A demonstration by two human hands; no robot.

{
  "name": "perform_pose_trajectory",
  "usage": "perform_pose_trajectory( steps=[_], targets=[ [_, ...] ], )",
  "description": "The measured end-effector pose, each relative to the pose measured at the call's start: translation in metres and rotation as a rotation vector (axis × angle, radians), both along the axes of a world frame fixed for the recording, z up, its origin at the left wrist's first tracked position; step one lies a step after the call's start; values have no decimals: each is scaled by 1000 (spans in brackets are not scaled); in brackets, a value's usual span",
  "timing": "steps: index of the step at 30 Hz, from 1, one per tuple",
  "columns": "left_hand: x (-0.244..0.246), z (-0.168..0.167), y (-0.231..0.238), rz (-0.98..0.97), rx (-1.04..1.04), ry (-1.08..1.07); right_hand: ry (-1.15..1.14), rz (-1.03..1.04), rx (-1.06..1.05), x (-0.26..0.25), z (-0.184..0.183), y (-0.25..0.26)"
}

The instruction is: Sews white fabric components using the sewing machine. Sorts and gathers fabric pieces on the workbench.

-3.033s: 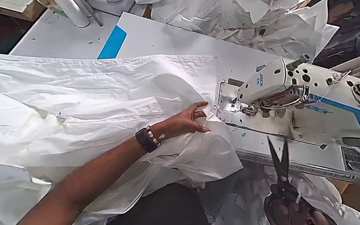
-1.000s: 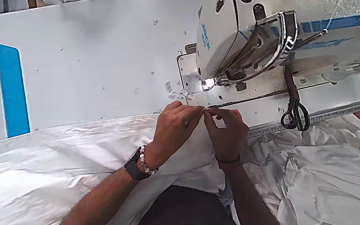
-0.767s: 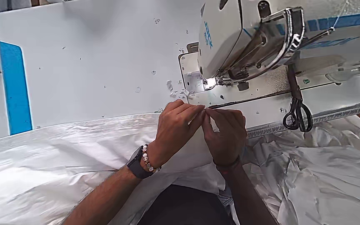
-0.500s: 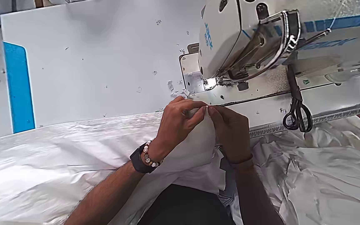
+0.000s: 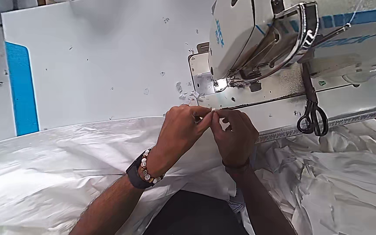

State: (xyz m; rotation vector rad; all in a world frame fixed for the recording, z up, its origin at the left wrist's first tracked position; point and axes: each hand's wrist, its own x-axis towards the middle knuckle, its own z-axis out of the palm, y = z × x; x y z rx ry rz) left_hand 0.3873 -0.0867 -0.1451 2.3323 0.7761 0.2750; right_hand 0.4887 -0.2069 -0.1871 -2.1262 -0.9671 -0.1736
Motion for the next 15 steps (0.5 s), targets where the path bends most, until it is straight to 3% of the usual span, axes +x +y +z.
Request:
perform_pose_trajectory(
  steps=[6, 15],
  targets=[
    [-2, 2, 1, 7, 30, 32, -184, -23, -33, -2, 3, 2],
    [0, -3, 1, -83, 163, -142, -300, 36, -172, -3, 16, -3]
  ],
)
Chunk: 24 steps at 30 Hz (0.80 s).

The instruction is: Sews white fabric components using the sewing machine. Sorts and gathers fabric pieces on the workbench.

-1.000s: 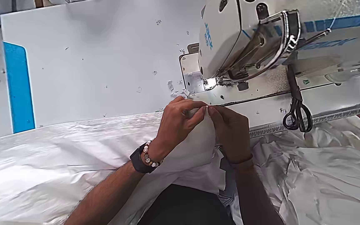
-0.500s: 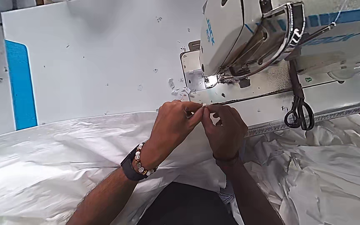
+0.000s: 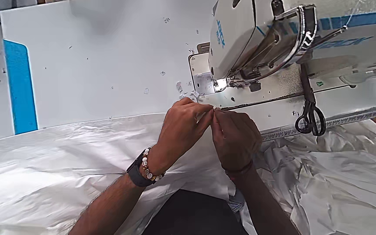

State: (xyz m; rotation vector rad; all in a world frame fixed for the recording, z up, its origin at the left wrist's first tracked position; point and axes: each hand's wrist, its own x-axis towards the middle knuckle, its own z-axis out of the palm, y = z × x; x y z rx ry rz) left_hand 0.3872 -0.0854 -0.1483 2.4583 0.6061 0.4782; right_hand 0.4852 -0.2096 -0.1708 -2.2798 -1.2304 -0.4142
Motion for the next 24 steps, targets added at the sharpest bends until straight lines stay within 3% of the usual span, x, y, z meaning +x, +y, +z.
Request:
perform_pose_trajectory(
  steps=[5, 10, 12, 16, 24],
  targets=[
    [4, 3, 6, 40, -63, 12, 75, 50, 3, 3, 0, -2],
    [15, 8, 20, 68, -301, 60, 534, -53, 42, 14, -7, 4],
    [24, 5, 30, 47, -296, 91, 474, -78, 42, 17, -10, 11],
    [32, -12, 36, 13, -72, 94, 182, -50, 2, 17, -26, 20],
    [29, -40, 36, -144, 378, -70, -12, -21, -218, 7, -27, 14]
  ],
)
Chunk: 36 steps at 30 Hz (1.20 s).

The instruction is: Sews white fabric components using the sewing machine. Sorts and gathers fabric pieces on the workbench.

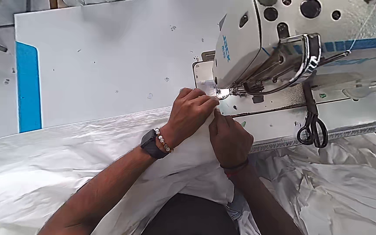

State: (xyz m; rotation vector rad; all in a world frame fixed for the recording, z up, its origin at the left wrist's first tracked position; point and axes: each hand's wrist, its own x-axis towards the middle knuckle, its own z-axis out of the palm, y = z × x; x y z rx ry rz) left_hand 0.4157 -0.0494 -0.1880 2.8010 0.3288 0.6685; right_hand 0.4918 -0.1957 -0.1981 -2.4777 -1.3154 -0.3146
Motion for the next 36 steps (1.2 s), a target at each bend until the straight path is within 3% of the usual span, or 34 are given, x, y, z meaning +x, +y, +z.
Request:
perform_pose_trajectory(
  steps=[6, 17, 21, 23, 26, 29, 33, 36],
  targets=[
    [-26, -6, 10, -115, 5, 167, 0, 40, -29, 6, 3, -3],
    [0, -12, 40, -162, 91, 118, 26, -18, -63, 24, 6, 16],
    [-2, -11, 40, -191, 99, 88, 317, 94, -186, 51, 37, -4],
    [-1, -11, 40, -200, 98, 86, 343, 15, -121, 88, 60, -29],
    [-1, -11, 39, -169, 100, 77, 145, -350, -65, 161, 83, -65],
    [1, -10, 40, -136, 114, 77, -5, -519, -96, 208, 62, -83],
    [2, -12, 39, -145, 113, 90, -85, -523, -143, 216, 26, -84],
    [-1, -12, 38, -194, 86, 87, -52, -484, -45, 211, 20, -90]
  ],
)
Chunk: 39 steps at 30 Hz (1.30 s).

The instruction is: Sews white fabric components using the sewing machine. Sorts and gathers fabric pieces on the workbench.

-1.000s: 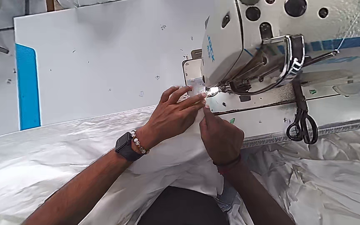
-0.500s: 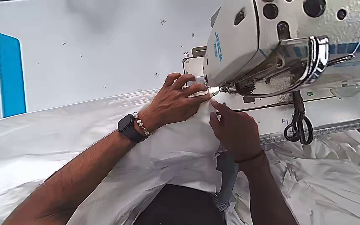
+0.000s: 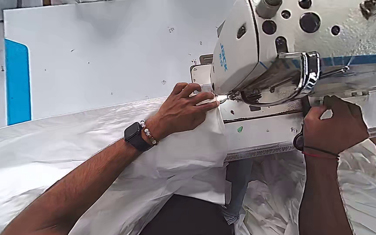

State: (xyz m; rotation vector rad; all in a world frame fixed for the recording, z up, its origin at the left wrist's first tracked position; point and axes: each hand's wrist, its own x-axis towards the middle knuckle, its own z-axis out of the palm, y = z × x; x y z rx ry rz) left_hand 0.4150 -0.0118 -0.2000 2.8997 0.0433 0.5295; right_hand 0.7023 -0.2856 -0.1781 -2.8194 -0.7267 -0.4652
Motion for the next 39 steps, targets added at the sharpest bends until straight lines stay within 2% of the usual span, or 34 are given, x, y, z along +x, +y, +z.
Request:
perform_pose_trajectory(
  steps=[4, 8, 11, 14, 20, 26, 28, 30, 32, 36, 39],
  targets=[
    [-5, 0, -1, -36, -11, 23, 64, 58, 71, -16, 9, -4],
    [-2, -1, 0, 8, 1, 3, 107, 125, 239, -49, 19, 7],
    [0, -2, 0, 33, 0, -10, 324, 313, 330, -101, 17, 25],
    [-1, 4, -2, 25, 3, 0, 515, 445, 309, -154, 3, 56],
    [1, 2, 1, 75, 22, 7, 219, 413, 153, -198, -18, 90],
    [9, 5, 18, 84, 70, 1, 211, 403, 59, -190, -13, 103],
    [9, 10, 2, 172, 113, 64, 319, 430, 73, -183, -7, 101],
    [5, 12, -21, 227, 51, 95, 491, 435, 160, -165, 1, 97],
    [-1, 6, -31, 205, -68, 63, 390, 386, 233, -135, 8, 96],
    [-5, 3, -22, 94, -118, 12, 91, 467, 117, -59, 2, 97],
    [-6, 3, -10, 39, -114, 10, 84, 525, 6, -48, 13, 90]
  ],
)
